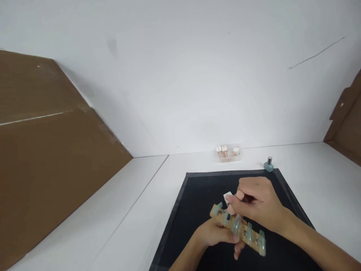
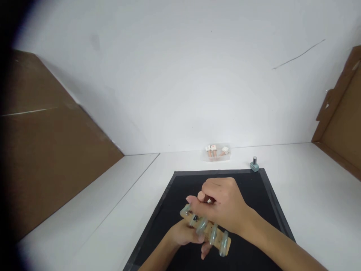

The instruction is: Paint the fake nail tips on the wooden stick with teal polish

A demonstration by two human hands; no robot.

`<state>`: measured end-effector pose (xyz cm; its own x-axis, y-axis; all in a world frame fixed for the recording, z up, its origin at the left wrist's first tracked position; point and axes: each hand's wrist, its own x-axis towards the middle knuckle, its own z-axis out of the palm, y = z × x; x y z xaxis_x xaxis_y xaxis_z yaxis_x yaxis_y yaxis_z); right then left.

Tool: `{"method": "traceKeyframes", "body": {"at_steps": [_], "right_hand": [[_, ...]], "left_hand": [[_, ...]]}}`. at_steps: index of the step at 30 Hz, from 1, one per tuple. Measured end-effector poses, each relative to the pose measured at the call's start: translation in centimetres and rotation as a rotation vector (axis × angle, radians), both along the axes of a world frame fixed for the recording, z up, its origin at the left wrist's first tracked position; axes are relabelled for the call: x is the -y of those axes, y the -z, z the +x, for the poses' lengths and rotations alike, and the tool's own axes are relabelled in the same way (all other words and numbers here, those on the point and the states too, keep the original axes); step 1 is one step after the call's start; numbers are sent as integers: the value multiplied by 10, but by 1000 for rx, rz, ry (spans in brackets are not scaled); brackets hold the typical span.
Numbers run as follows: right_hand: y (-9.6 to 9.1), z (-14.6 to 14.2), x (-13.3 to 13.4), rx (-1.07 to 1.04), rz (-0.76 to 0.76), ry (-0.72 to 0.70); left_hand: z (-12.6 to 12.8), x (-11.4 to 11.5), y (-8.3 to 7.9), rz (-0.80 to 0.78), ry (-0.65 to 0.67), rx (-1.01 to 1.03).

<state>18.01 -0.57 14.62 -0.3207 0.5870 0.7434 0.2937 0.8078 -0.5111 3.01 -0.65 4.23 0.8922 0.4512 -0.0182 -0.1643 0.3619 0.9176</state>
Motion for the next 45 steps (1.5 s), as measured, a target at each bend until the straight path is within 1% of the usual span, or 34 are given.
{"method": "traceKeyframes", "body": {"at_steps": [4, 9, 16, 19, 23, 25, 27, 29, 31, 33, 36, 38, 41, 45], "right_hand": [[0, 0, 0, 0, -15, 3], [0, 1, -1, 5, 39, 25], [0, 1, -1, 10, 46, 49], [0, 1, -1, 12, 41, 48], [-1, 2, -2, 7, 157, 127], [-2, 2, -2, -7, 182, 153], [-3, 2, 0, -34, 120, 138], [-3, 0, 2, -64, 27, 96], [-3, -2, 5, -65, -52, 45], [-2, -3, 6, -57, -95, 5], [0, -4, 6, -52, -97, -11], [2, -3, 6, -46, -90, -8], [4, -2, 3, -51, -106, -8], [6, 0, 0, -77, -110, 10]], "left_hand": [[-1, 0, 3, -5, 8, 50], [-3, 0, 7, -10, 30, 130], [-3, 0, 9, -26, 28, 123], [-3, 1, 10, -27, 30, 169], [-3, 2, 14, -42, 10, 244], [-3, 1, 16, -35, -8, 255], [-4, 0, 16, -20, -9, 216], [-4, -1, 13, 0, 0, 126], [-4, -2, 9, 25, 2, 22], [-4, -3, 4, 46, 1, -48], [-2, -3, -2, 53, -4, -83], [-1, -2, -2, 46, -8, -82], [-1, -2, 2, 36, -10, -61], [-1, -1, 10, 14, -11, 18]]}}
